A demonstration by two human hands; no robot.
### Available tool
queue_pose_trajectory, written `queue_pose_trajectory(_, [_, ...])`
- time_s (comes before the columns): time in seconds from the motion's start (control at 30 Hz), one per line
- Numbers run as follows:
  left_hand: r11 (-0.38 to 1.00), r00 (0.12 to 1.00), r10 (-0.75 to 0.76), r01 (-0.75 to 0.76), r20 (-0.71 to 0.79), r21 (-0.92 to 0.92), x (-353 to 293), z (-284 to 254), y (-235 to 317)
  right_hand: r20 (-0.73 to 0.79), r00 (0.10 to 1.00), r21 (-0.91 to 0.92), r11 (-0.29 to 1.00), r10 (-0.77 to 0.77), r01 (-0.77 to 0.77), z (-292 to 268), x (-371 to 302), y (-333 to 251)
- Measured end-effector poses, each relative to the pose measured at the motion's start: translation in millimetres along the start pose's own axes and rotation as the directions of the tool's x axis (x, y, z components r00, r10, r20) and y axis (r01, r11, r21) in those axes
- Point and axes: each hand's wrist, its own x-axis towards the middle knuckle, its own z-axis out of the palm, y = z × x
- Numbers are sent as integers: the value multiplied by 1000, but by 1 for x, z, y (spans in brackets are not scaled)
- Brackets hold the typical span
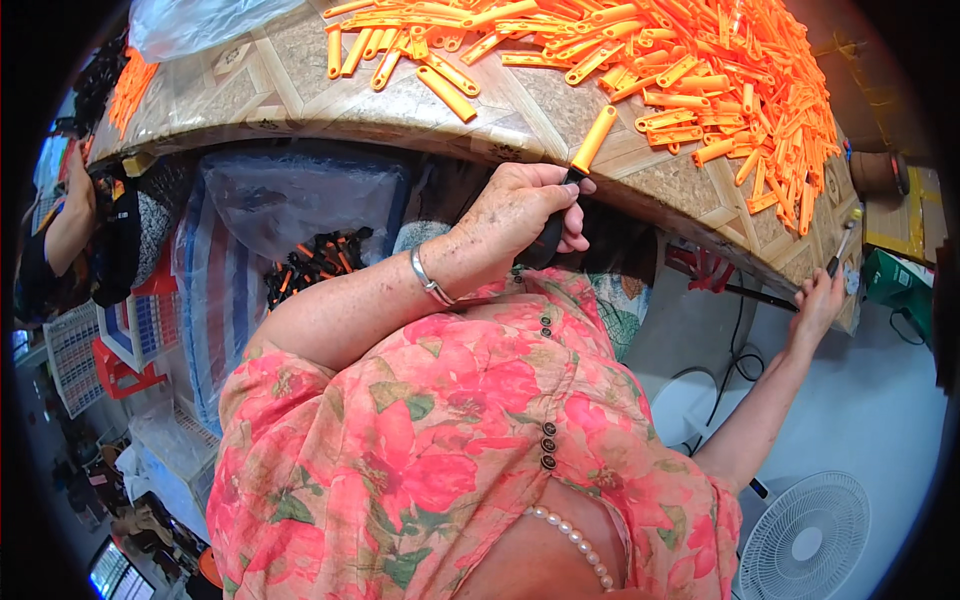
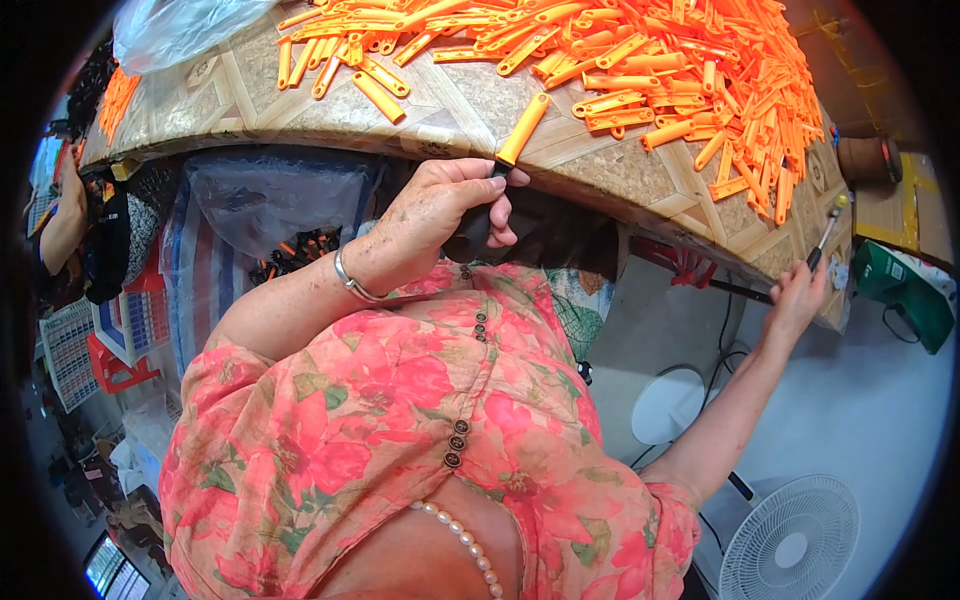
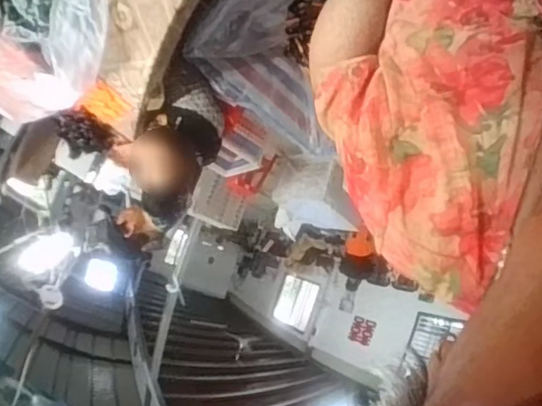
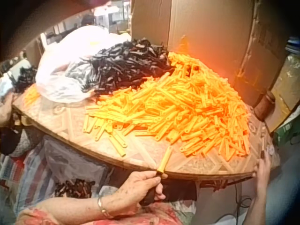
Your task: The person assembles small orange plastic tubes into black plastic holders using a hammer. They repeatedly pick up a tube, insert it into a holder, and strike it with a hammer to secure it, then place the finished unit on the table.
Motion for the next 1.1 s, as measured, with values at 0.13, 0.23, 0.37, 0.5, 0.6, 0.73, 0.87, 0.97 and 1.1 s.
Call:
queue_pose_trajectory(0.13, [997,998,-30,26,-57,-68,1,4,0,248,955,220,970,-162,107,70,-109,-52])
queue_pose_trajectory(0.23, [998,995,-45,40,-93,-52,2,7,2,574,811,8,991,-112,131,97,-162,-73])
queue_pose_trajectory(0.37, [997,992,-64,58,-111,-53,2,9,4,745,635,-35,938,-206,345,122,-190,-93])
queue_pose_trajectory(0.5, [996,987,-84,79,-134,-45,4,12,6,806,556,-47,915,-202,400,127,-185,-92])
queue_pose_trajectory(0.6, [995,986,-88,81,-140,-55,3,12,5,808,553,-35,922,-201,385,123,-181,-97])
queue_pose_trajectory(0.73, [996,988,-77,71,-131,-50,4,11,4,774,555,52,905,-304,423,123,-184,-95])
queue_pose_trajectory(0.87, [996,986,-85,80,-146,-40,3,12,8,826,481,4,856,-295,517,129,-181,-98])
queue_pose_trajectory(0.97, [995,984,-94,90,-148,-37,2,12,9,810,487,3,832,-327,555,127,-181,-103])
queue_pose_trajectory(1.1, [996,985,-86,81,-152,-33,1,14,10,815,538,-22,916,-215,400,126,-182,-92])
